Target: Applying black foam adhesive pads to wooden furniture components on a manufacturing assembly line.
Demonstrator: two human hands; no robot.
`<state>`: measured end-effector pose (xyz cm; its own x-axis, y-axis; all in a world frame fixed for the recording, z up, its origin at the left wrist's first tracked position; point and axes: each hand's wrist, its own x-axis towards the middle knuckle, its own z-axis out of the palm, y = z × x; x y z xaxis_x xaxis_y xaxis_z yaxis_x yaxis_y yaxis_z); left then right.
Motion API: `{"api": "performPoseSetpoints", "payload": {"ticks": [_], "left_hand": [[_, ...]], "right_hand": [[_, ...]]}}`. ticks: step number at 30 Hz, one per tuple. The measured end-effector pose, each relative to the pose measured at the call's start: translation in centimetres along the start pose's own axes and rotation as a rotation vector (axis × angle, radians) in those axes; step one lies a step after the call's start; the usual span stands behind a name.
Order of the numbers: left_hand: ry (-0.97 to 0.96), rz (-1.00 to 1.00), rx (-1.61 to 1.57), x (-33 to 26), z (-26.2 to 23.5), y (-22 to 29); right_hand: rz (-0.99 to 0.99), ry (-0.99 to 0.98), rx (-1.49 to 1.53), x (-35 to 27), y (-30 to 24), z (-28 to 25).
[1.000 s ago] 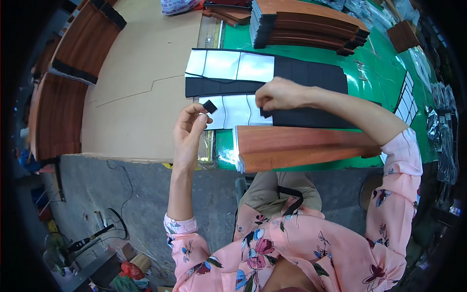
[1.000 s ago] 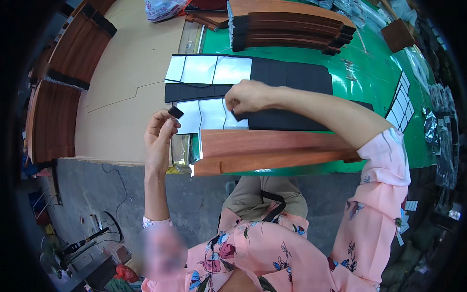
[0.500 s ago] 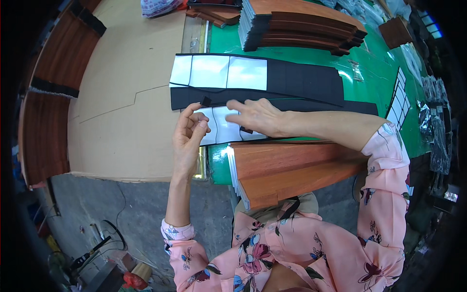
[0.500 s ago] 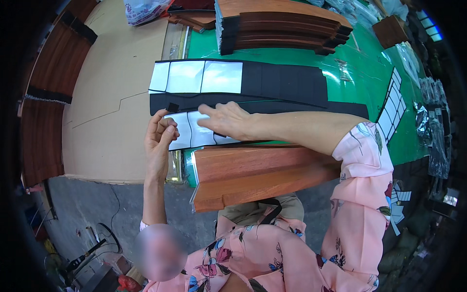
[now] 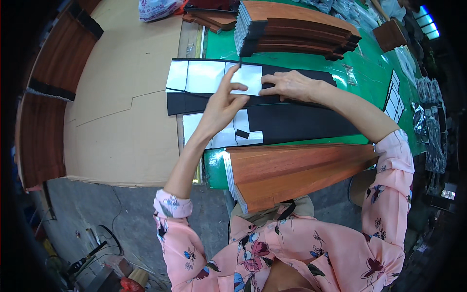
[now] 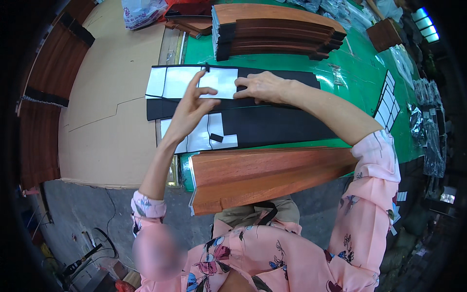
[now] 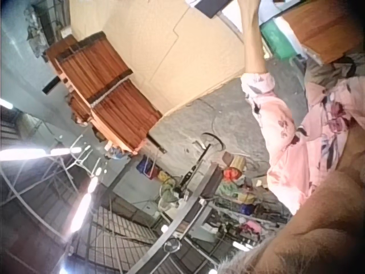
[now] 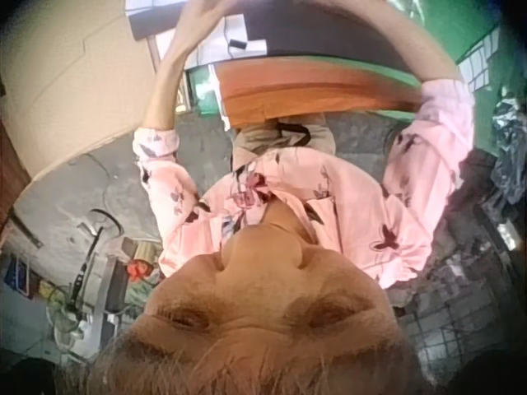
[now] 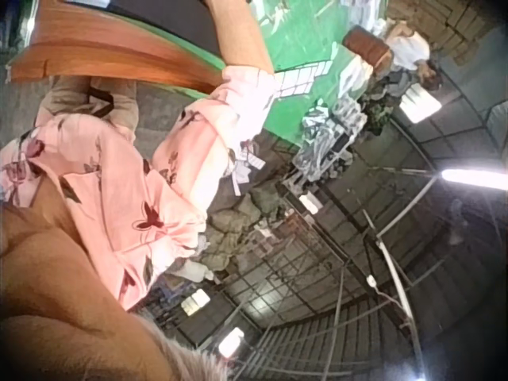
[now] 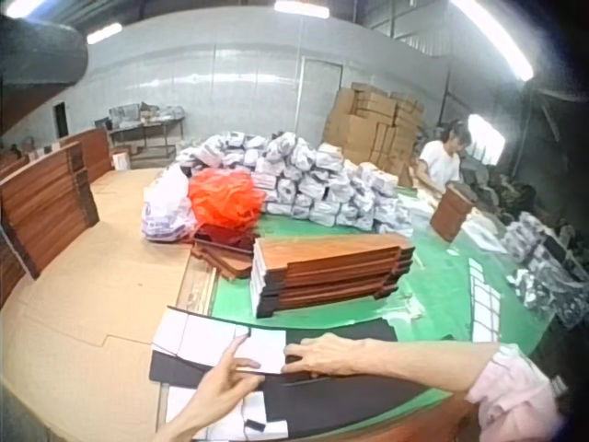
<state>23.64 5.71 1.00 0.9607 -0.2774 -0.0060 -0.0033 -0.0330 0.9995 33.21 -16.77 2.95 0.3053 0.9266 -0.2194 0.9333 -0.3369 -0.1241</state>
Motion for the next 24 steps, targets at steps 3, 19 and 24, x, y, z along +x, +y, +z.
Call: {"api": "performPoseSetpoints", "payload": {"ticks": [3,19,24], "left_hand": [[-0.018,-0.022,0.069,2.2,0.4,-2.1],[0.139,-0.006,0.44,3.3,1.4,-3.6],[0.182,-0.05,0.385,3.5,1.1,-2.8]], "right_hand": [[-0.025,-0.051,-0.004,0.9,0.1,0.3],[0.033,0.086,-0.033,0.0,-0.4,0.7],[0.102,0.115,0.136,-0.8,-0.5,1.2]]}}
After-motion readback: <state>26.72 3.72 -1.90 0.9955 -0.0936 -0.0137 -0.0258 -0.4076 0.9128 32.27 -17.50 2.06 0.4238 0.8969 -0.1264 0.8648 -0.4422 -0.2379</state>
